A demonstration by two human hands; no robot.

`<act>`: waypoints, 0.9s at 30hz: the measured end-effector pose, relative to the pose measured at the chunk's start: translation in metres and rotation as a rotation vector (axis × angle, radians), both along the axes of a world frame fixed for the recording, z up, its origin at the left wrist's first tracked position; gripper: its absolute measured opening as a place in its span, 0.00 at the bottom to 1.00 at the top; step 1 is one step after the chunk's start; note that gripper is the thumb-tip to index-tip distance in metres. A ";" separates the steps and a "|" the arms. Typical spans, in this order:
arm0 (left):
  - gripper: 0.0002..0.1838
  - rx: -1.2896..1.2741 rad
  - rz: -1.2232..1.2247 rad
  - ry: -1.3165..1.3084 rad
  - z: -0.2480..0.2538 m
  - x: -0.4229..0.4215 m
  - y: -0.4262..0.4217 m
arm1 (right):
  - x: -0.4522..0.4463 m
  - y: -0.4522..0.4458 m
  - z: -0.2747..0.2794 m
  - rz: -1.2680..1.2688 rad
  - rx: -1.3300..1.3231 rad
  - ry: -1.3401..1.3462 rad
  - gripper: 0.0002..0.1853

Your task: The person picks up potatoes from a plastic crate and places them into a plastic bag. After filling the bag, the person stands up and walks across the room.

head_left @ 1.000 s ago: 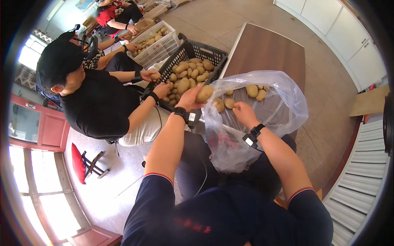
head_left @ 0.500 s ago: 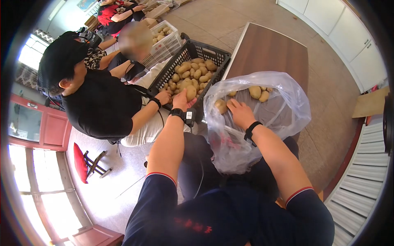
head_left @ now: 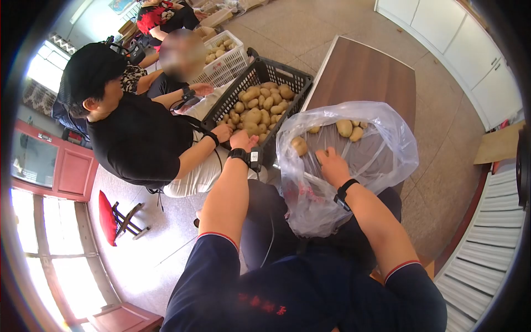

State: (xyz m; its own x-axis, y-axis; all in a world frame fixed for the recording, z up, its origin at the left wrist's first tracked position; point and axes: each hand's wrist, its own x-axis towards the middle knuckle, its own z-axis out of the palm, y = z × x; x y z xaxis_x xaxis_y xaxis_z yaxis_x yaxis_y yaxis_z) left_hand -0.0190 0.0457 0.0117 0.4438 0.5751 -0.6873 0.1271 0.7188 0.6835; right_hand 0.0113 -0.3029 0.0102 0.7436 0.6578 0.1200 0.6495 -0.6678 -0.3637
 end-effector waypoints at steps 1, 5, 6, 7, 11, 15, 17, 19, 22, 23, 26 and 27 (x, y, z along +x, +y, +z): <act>0.13 -0.011 -0.004 -0.007 -0.004 0.000 0.000 | -0.002 -0.002 0.001 -0.008 -0.005 0.012 0.19; 0.10 -0.038 -0.038 -0.055 0.013 -0.004 -0.015 | -0.013 -0.013 -0.001 0.002 0.014 0.002 0.18; 0.10 0.274 -0.285 -0.078 -0.040 0.003 0.007 | -0.014 -0.016 -0.003 0.032 0.021 -0.005 0.18; 0.10 0.590 -0.528 -0.083 -0.089 0.006 0.032 | -0.016 -0.019 -0.007 0.016 0.019 -0.013 0.18; 0.12 0.156 -0.106 -0.115 0.055 -0.005 -0.055 | -0.026 -0.021 -0.009 0.026 -0.031 0.050 0.18; 0.11 0.187 -0.208 -0.169 0.062 -0.005 -0.064 | -0.028 -0.021 0.002 -0.024 -0.053 0.067 0.19; 0.11 0.203 -0.272 -0.168 0.060 -0.006 -0.066 | -0.030 -0.023 0.004 -0.036 -0.060 0.097 0.19; 0.10 0.219 -0.287 -0.156 0.062 -0.003 -0.068 | -0.026 -0.024 0.004 -0.056 -0.029 0.165 0.22; 0.10 0.238 -0.321 -0.126 0.062 -0.003 -0.074 | -0.023 -0.029 -0.003 -0.095 0.070 0.200 0.23; 0.10 0.247 -0.314 -0.133 0.061 -0.003 -0.074 | -0.019 -0.032 -0.009 -0.088 0.078 0.192 0.23; 0.10 0.244 -0.385 -0.120 0.063 -0.001 -0.079 | 0.008 -0.042 -0.063 -0.103 0.354 0.226 0.20; 0.10 0.254 -0.381 -0.126 0.065 -0.001 -0.081 | 0.009 -0.038 -0.055 -0.098 0.361 0.219 0.20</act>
